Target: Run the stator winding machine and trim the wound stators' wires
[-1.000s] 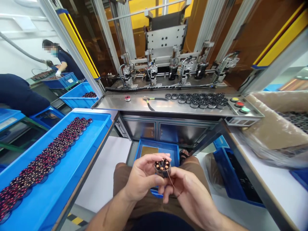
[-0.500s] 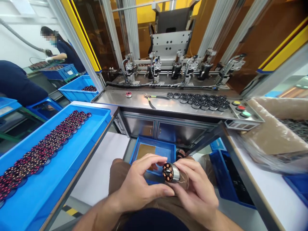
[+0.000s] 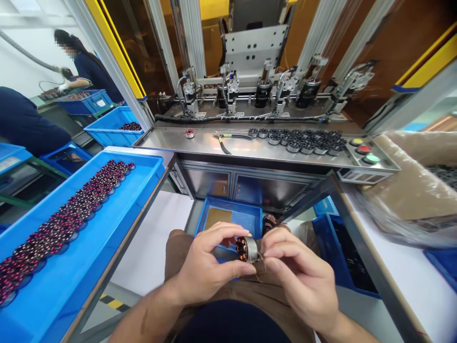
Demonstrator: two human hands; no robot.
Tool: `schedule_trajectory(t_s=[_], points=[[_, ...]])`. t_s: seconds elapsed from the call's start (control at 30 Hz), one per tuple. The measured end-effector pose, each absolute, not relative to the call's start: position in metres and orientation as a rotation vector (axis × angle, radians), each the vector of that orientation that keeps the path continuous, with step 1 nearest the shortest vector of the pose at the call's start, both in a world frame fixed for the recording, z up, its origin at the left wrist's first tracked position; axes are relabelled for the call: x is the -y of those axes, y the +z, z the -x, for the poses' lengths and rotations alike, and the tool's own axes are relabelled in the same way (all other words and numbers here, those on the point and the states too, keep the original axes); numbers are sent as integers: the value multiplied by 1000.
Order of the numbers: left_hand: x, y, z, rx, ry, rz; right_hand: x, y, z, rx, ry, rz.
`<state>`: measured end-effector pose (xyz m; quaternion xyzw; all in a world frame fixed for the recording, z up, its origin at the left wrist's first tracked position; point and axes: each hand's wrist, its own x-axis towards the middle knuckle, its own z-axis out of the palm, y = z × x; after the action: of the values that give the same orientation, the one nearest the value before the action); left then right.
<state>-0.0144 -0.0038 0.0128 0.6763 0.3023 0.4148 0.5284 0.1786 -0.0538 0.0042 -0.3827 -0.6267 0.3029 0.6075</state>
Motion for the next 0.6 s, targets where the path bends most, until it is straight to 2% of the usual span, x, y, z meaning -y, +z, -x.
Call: schedule_trajectory(t_s=[0.17,0.3,0.43,0.6], points=[[6,6,10,-628,943,-1325,57,5,-175,1342,760,918],[6,4,7,-543,1000,-1343,59,1,-176,1357,790,914],[4,13,8,-620,1219,-1776,59,-8,-189,1358,781,1028],[3,23,14,-650,1284,-2439,60,-1,-201,1593,426,1042]])
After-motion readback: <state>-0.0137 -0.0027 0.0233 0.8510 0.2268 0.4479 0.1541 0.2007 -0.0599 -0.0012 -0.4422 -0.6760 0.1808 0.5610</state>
